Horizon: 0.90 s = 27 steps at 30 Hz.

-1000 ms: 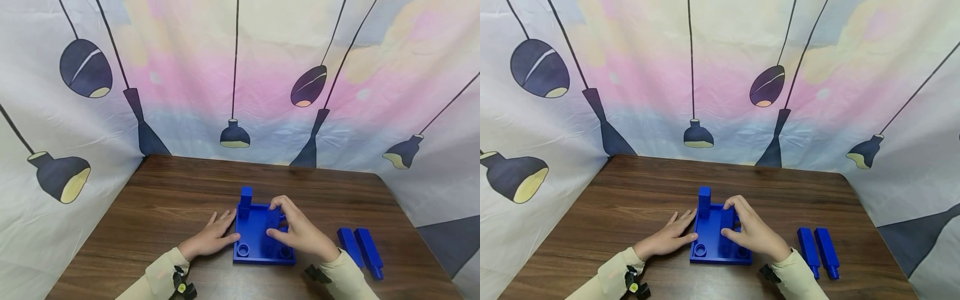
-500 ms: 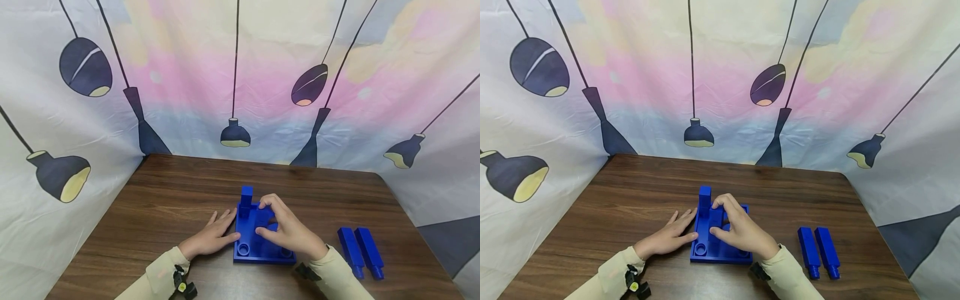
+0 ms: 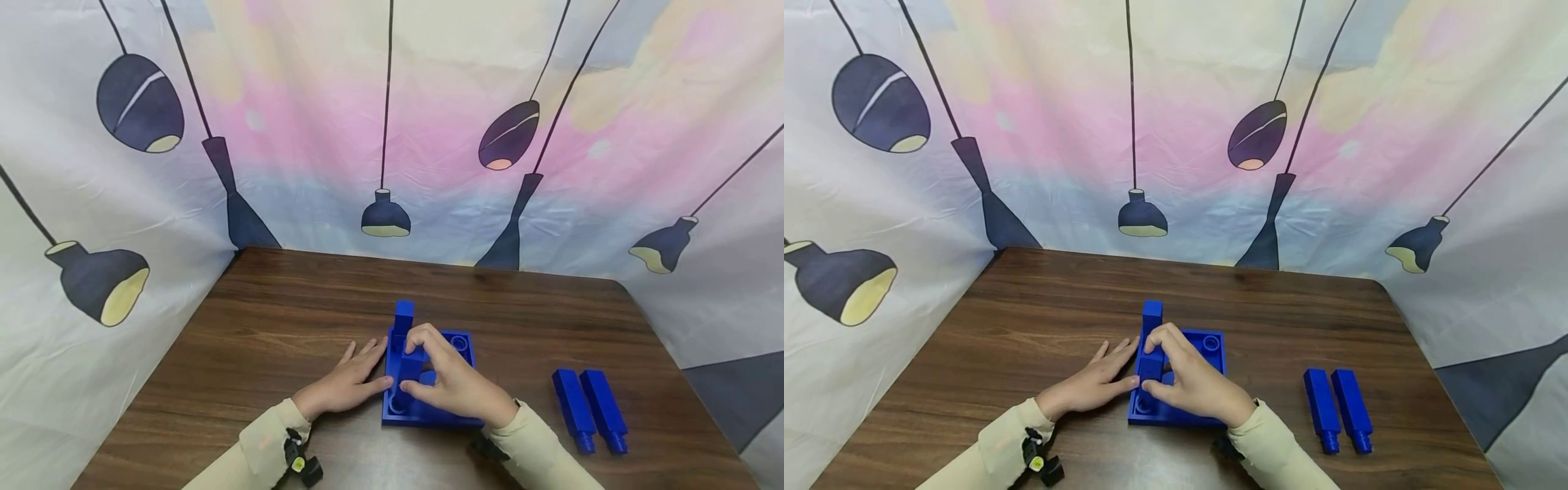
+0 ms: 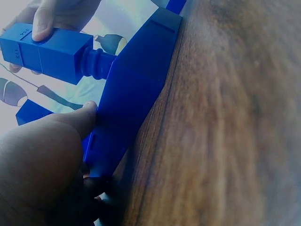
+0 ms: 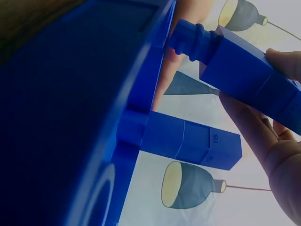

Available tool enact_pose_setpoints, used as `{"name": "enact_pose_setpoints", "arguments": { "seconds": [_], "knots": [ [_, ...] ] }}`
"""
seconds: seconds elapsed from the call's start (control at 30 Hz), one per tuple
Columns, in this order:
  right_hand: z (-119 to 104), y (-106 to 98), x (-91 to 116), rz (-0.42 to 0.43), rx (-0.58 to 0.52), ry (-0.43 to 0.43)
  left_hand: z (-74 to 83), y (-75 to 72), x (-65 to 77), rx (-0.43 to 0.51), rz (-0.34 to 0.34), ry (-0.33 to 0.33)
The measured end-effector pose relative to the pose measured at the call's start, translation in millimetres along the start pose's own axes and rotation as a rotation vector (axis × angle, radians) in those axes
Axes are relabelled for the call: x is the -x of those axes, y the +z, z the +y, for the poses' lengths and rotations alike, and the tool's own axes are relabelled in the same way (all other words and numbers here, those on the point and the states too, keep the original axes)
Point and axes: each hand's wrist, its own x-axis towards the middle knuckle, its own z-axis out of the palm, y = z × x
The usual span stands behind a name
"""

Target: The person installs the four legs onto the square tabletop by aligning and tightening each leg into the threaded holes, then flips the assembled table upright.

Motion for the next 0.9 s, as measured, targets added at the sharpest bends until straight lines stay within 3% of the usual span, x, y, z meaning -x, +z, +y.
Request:
{"name": "enact_pose_setpoints", "arguments": {
  "seconds": [0.4,0.9],
  "knots": [
    [1,8,0,-0.039,0.087,-0.087,-1.9,0.2,0.0,-0.017,0.003,0.009],
    [4,15,3,-0.081,0.097,-0.140,-1.2,0.6,0.8,-0.018,0.006,0.016]
  ]
}}
